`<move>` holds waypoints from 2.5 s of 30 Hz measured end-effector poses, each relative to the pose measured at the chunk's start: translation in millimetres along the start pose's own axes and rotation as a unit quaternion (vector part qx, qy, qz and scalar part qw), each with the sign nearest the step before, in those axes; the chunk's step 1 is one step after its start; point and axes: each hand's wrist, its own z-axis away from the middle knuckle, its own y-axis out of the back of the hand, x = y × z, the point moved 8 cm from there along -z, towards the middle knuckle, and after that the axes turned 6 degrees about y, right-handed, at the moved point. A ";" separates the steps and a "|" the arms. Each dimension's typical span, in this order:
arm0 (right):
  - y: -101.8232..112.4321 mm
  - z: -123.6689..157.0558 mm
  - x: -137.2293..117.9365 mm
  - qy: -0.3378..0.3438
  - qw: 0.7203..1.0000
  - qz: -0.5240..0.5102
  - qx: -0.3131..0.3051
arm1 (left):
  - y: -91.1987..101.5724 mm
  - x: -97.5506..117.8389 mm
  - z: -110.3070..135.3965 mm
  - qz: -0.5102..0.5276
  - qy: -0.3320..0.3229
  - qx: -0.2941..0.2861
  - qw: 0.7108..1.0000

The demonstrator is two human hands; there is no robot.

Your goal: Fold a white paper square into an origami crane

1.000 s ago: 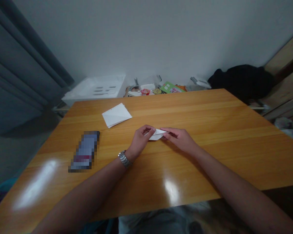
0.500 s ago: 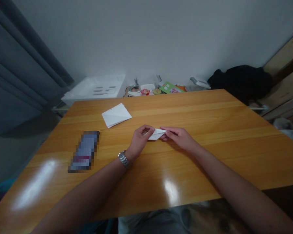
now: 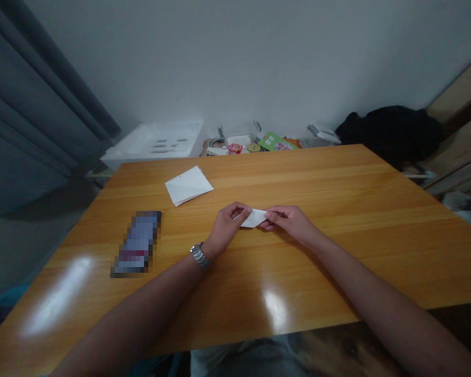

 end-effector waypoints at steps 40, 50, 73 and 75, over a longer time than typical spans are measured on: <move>-0.2 -0.5 -8.5 0.064 0.990 0.122 -0.025 | -9.5 7.2 4.4 -0.019 0.009 -0.029 0.999; 3.2 -0.5 8.1 -0.028 0.998 0.034 -0.045 | -5.5 7.1 3.5 -0.042 0.001 -0.011 0.999; 6.6 -1.5 1.4 -0.036 0.997 0.041 -0.062 | 8.4 13.1 -0.6 -0.060 -0.015 0.039 0.997; 9.7 -2.0 -0.6 -0.028 0.999 0.034 -0.032 | 11.7 13.8 -0.9 -0.064 -0.014 0.050 0.997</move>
